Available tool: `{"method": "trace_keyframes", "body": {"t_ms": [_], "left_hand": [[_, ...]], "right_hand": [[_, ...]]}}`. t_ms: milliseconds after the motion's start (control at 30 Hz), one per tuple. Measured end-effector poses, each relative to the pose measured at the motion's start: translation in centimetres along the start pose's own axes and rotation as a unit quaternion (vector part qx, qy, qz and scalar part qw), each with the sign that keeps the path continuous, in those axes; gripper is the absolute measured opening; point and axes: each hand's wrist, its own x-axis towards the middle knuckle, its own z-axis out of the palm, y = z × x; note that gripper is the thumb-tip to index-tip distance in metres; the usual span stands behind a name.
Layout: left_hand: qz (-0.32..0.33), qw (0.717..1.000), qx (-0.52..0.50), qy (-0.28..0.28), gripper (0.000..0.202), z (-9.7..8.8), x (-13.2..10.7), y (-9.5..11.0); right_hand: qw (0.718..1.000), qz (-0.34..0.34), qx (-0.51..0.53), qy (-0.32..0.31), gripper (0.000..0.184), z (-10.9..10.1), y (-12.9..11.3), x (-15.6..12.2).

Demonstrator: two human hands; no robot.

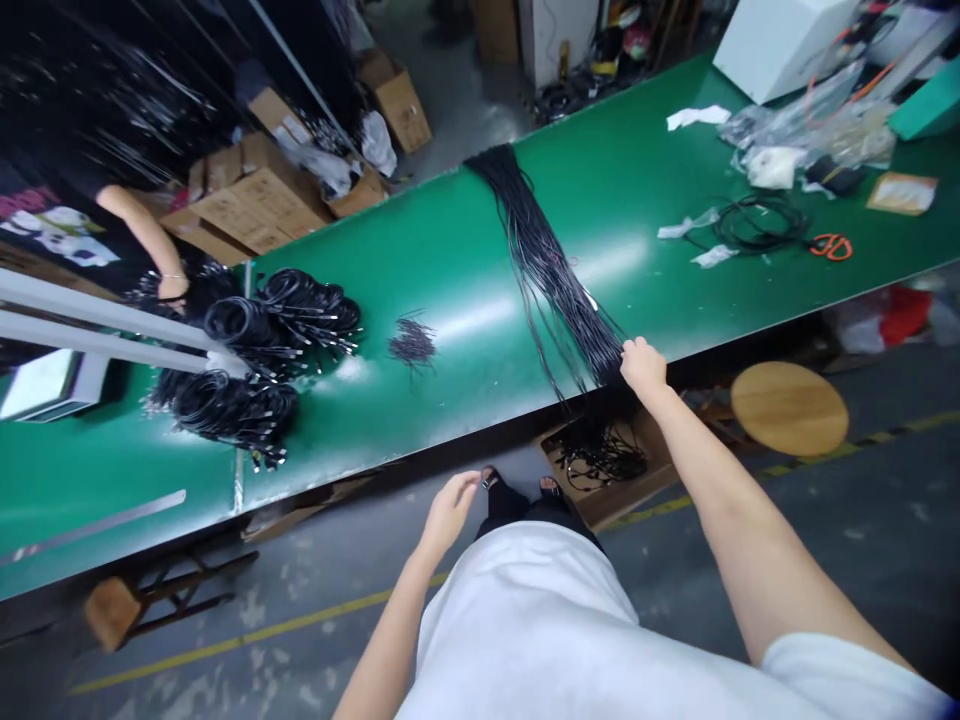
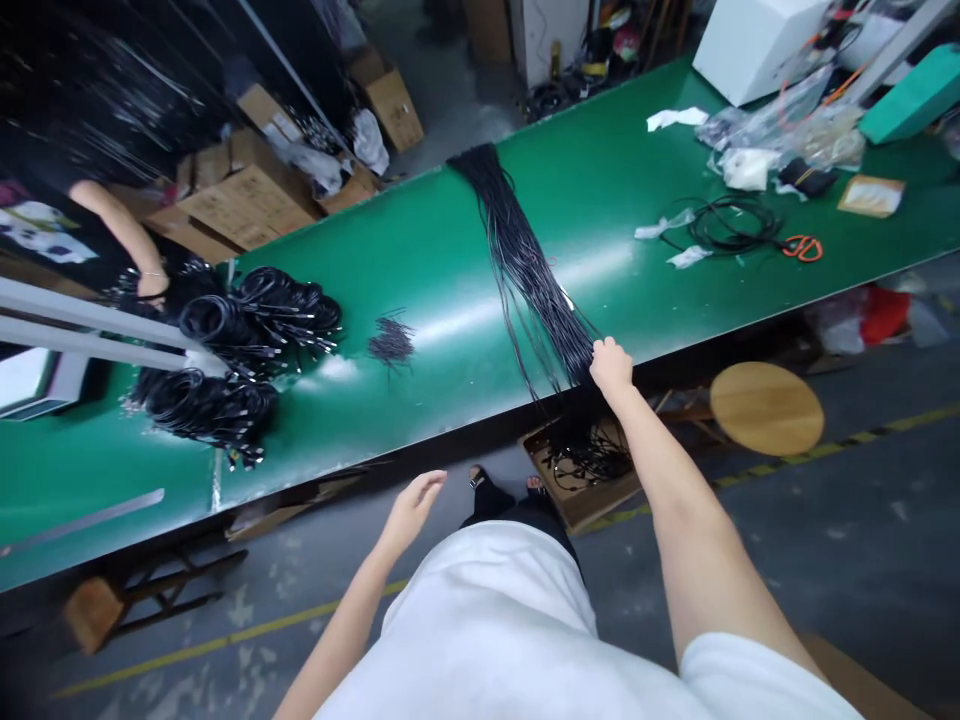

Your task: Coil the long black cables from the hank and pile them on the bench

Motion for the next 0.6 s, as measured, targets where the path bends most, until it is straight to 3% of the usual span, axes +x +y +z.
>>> {"method": "trace_keyframes", "body": {"t_ms": [67, 133, 233, 267, 333, 400, 467, 533, 600], "left_hand": [[-0.004, 1.000, -0.015, -0.022, 0.031, 2.1, -0.7, 0.6], [-0.002, 0.998, -0.032, -0.062, 0.038, 4.7, -1.1, 1.3], [0.038, 0.993, -0.042, -0.107, 0.068, 8.6, -0.8, 3.2], [0.049, 0.991, -0.043, -0.120, 0.070, 9.7, -0.6, 4.0], [0.064, 0.982, -0.060, -0.167, 0.051, 11.2, -0.1, 5.5], [0.083, 0.964, -0.095, -0.233, 0.043, 12.0, -0.1, 6.6], [0.106, 0.944, -0.132, -0.285, 0.053, 12.1, -0.6, 6.9], [0.075, 0.942, -0.174, -0.275, 0.057, 11.8, -1.3, 6.6], [-0.008, 0.951, -0.221, -0.217, 0.061, 11.2, -2.1, 6.4]], "right_hand": [[0.997, -0.004, 0.055, -0.053, 0.018, 0.2, -1.3, -2.4], [0.982, -0.024, 0.119, -0.143, 0.021, 1.2, -3.4, -6.6], [0.935, -0.086, 0.206, -0.275, 0.019, 3.6, -8.1, -14.4], [0.919, -0.105, 0.226, -0.304, 0.019, 4.2, -9.7, -16.5], [0.890, -0.132, 0.257, -0.353, 0.020, 4.6, -12.0, -18.5], [0.882, -0.134, 0.265, -0.367, 0.021, 3.6, -12.5, -16.7], [0.908, -0.108, 0.249, -0.320, 0.021, 1.3, -11.4, -11.4], [0.949, -0.061, 0.214, -0.222, 0.026, -1.4, -9.0, -4.1], [0.977, 0.000, 0.167, -0.135, 0.036, -3.6, -6.5, 3.0]]}}
